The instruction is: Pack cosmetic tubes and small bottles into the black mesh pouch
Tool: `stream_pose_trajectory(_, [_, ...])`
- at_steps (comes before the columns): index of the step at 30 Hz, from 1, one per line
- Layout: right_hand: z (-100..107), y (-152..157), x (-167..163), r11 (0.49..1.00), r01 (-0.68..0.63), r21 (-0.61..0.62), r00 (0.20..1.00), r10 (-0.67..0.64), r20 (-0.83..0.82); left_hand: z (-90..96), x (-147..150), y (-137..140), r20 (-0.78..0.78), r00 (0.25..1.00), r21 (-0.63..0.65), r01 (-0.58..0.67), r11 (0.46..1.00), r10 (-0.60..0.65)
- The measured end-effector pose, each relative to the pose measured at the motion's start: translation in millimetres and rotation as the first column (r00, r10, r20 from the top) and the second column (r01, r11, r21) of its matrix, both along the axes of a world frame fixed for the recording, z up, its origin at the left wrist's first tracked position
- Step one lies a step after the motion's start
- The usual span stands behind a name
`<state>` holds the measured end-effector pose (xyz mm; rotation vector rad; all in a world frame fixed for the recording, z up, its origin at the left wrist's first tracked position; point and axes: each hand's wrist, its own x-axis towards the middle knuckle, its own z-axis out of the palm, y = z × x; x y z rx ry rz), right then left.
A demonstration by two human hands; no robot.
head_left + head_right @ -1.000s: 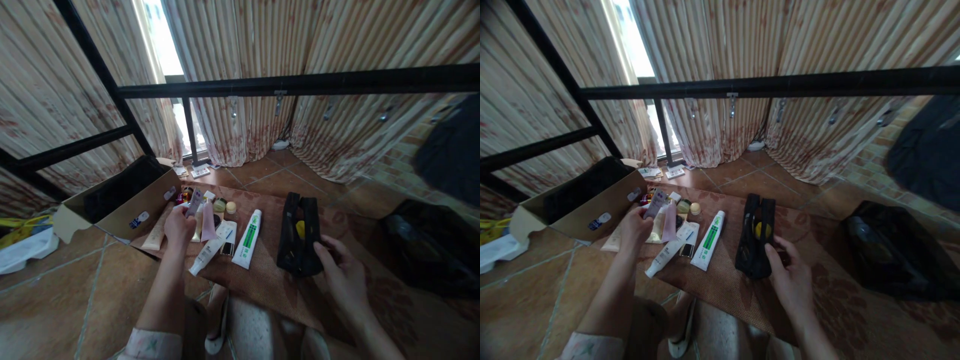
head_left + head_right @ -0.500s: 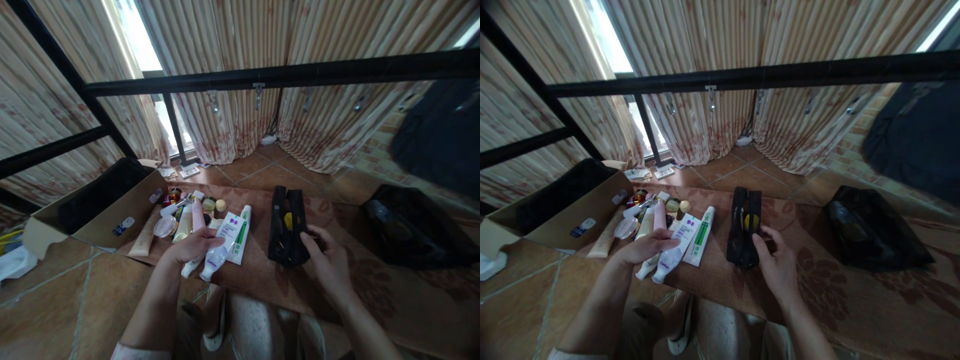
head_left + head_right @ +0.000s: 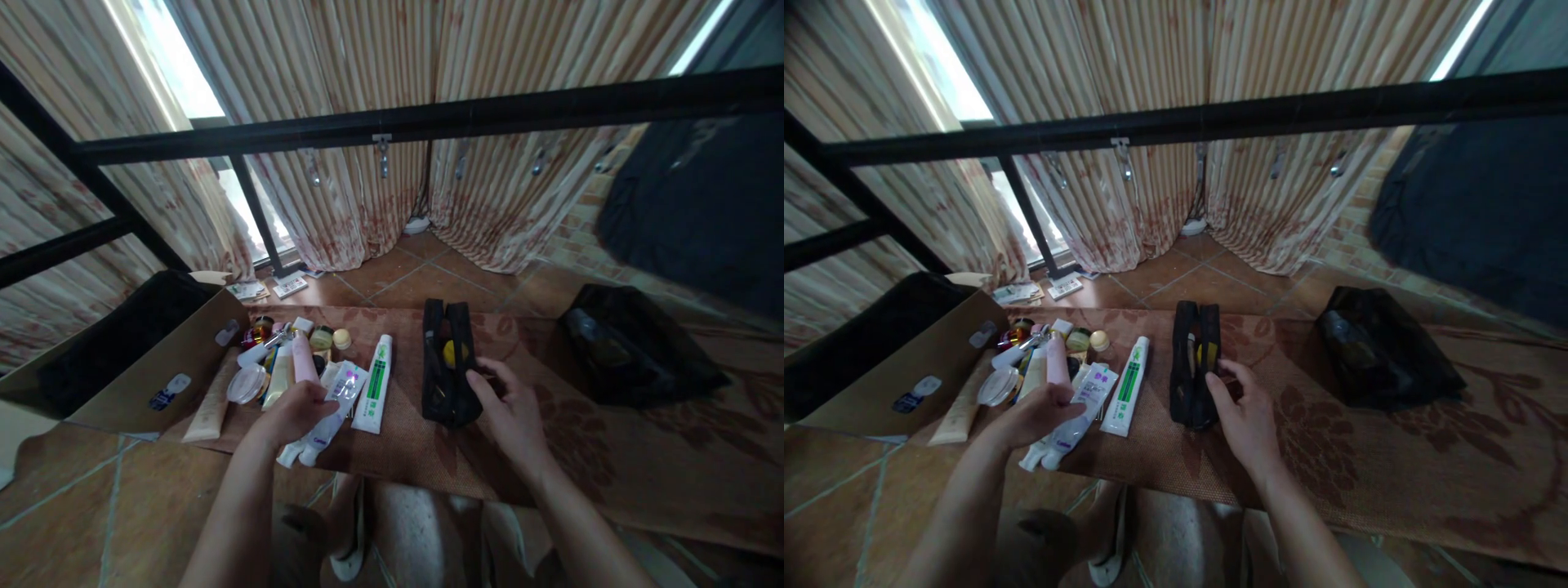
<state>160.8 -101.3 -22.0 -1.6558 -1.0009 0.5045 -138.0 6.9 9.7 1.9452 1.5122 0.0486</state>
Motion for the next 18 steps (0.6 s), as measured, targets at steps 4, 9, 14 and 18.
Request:
stream_pose_trajectory(4, [1,0,0,1.0,0.003,-0.012,1.0,-0.003,-0.006,-7.2,9,1,-0.034,0.998,0.093,0.046,0.995,-0.043])
stream_pose_trajectory(9, [1,0,0,1.0,-0.002,-0.026,1.0,0.002,0.026,-10.3,13,8,-0.109,0.993,0.146,0.069,0.987,-0.053])
stream_pose_trajectory(14, [0,0,0,1.0,-0.013,-0.016,1.0,0.014,0.02,-8.4,13,11,-0.154,0.988,0.23,0.063,0.971,-0.027])
stream_pose_trajectory(18, [0,0,0,1.0,-0.016,-0.003,1.0,0.016,0.014,-4.3,16,12,-0.13,0.988,0.297,-0.037,0.954,0.079])
